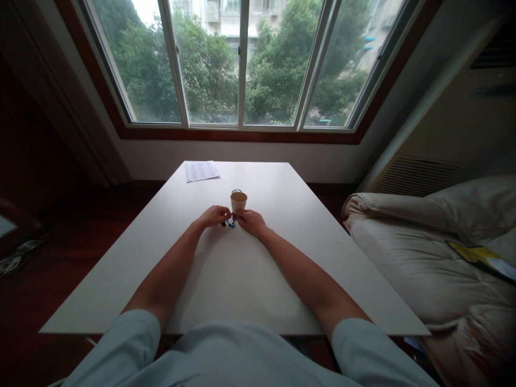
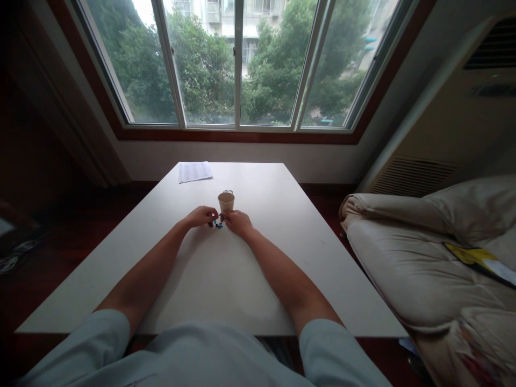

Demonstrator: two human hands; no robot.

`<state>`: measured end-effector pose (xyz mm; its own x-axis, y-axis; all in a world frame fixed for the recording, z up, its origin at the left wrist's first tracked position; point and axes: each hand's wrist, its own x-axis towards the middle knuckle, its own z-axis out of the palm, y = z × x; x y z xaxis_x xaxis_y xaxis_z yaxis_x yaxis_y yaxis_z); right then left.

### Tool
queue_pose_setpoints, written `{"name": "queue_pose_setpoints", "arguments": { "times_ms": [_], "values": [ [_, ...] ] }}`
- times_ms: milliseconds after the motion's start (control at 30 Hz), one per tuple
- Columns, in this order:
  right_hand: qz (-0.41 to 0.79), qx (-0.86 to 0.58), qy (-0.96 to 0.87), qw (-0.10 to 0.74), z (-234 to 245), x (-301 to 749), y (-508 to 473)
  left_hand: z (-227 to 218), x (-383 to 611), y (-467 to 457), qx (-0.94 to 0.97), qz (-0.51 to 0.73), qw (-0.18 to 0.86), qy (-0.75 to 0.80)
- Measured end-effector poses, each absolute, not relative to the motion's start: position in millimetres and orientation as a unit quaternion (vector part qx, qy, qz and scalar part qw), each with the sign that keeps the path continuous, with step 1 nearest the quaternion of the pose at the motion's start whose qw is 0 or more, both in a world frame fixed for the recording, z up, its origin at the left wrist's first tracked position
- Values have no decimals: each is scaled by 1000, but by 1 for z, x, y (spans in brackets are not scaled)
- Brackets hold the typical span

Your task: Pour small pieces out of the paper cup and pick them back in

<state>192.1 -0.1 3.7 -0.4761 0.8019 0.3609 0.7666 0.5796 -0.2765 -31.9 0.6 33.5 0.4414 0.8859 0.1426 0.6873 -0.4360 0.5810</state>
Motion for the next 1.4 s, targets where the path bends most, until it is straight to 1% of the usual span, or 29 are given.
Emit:
{"name": "queue_pose_setpoints", "arguments": {
  "times_ms": [100, 200, 300, 500, 600, 800, 1167, 1400],
  "values": [
    [33, -458, -855, 240, 2, 193, 2, 32, -28, -1, 821, 222, 240, 469],
    [19, -475, -840, 263, 4, 193, 2, 30, -21, -3, 831, 202, 224, 467],
    [5, -486, -819, 305, 8, 195, 2, 29, -15, -4, 846, 184, 202, 458],
    [-2, -463, -788, 406, 13, 198, 1, 36, -12, -8, 860, 148, 204, 445],
    [13, -457, -777, 433, 13, 200, 1, 39, -10, -9, 859, 144, 203, 447],
    [43, -440, -772, 456, 12, 200, 3, 42, -9, -11, 866, 138, 200, 436],
    [14, -416, -767, 488, 18, 197, 0, 43, -8, -12, 870, 133, 183, 439],
    [8, -418, -772, 478, 20, 196, -1, 39, -3, -16, 864, 160, 162, 450]
  ]
}}
